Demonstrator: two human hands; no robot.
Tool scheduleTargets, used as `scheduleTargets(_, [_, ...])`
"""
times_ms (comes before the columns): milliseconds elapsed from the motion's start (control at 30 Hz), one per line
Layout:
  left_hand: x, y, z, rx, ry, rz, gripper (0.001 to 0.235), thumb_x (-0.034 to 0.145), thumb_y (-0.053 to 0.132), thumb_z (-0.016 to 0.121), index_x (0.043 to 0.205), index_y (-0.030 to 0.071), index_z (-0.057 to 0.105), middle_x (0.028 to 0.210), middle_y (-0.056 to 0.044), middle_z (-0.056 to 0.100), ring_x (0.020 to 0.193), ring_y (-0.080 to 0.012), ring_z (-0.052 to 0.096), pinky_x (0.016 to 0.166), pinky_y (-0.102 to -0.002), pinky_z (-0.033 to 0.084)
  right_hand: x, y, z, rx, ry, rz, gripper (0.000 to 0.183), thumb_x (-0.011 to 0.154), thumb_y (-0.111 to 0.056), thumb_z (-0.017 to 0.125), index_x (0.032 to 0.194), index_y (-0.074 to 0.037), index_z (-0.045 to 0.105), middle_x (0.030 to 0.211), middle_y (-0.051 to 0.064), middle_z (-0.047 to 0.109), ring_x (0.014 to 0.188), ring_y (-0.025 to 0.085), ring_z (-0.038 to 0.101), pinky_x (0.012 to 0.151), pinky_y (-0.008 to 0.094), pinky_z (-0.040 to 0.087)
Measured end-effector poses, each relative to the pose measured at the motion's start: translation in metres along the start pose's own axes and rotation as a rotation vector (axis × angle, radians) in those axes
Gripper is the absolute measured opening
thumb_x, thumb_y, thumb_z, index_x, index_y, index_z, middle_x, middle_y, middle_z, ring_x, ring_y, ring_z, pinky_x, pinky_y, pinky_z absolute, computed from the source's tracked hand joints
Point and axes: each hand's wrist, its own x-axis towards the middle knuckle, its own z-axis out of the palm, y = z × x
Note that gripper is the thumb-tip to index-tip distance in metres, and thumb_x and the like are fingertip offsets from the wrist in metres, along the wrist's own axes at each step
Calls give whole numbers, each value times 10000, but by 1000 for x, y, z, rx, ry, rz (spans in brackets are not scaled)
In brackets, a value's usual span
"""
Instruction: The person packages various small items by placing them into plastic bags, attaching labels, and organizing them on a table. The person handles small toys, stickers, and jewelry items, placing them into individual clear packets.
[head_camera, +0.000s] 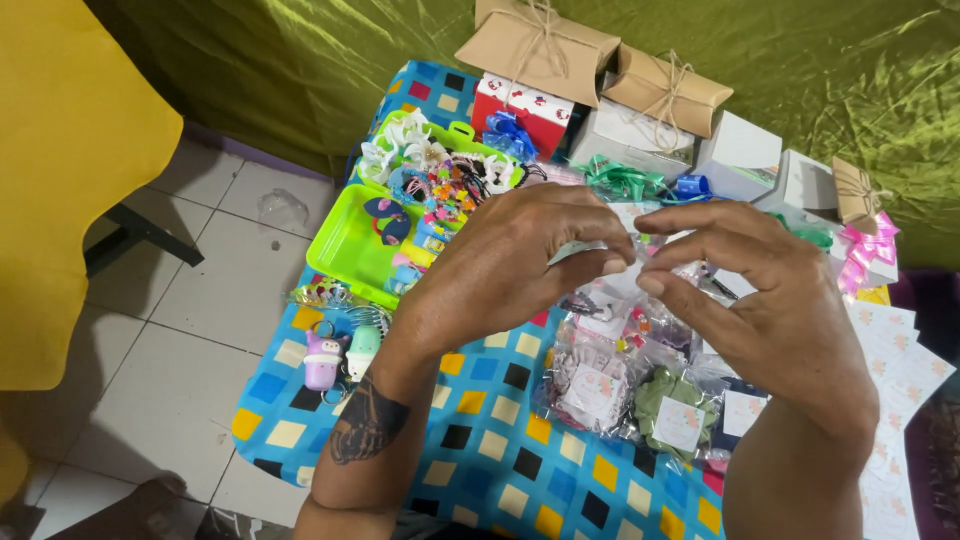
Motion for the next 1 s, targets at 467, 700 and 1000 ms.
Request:
scheduleTargets(467, [-34, -64, 103, -535, -126, -438, 60, 922, 98, 760, 981, 92, 755, 974, -46, 798, 896, -136, 758, 757, -278, 621, -68, 78, -7, 8, 150, 240, 133, 1030, -78, 735, 1155, -43, 707, 1120, 102, 736, 1087, 232, 684, 986, 385, 530])
scheduleTargets(700, [-57, -68, 125, -578, 50, -529, 112, 995, 190, 699, 1101, 170, 729, 897, 29, 724, 846, -121, 699, 782, -318, 631, -171, 138, -50, -128, 179, 616, 99, 1135, 5, 667, 1208, 61, 705, 1133, 180, 736, 1125, 277, 715, 1034, 395, 582])
scheduleTargets(1000, [-62, -66, 153, -536, 202, -519, 154, 1020, 122, 646, 1106, 26, 730, 996, -94, 771, 929, -192, 766, 811, -317, 702, -259, 178, -14, -302, 44, 904, 298, 1001, -153, 750, 1265, -14, 742, 1116, 195, 737, 966, 342, 708, 803, 443, 586])
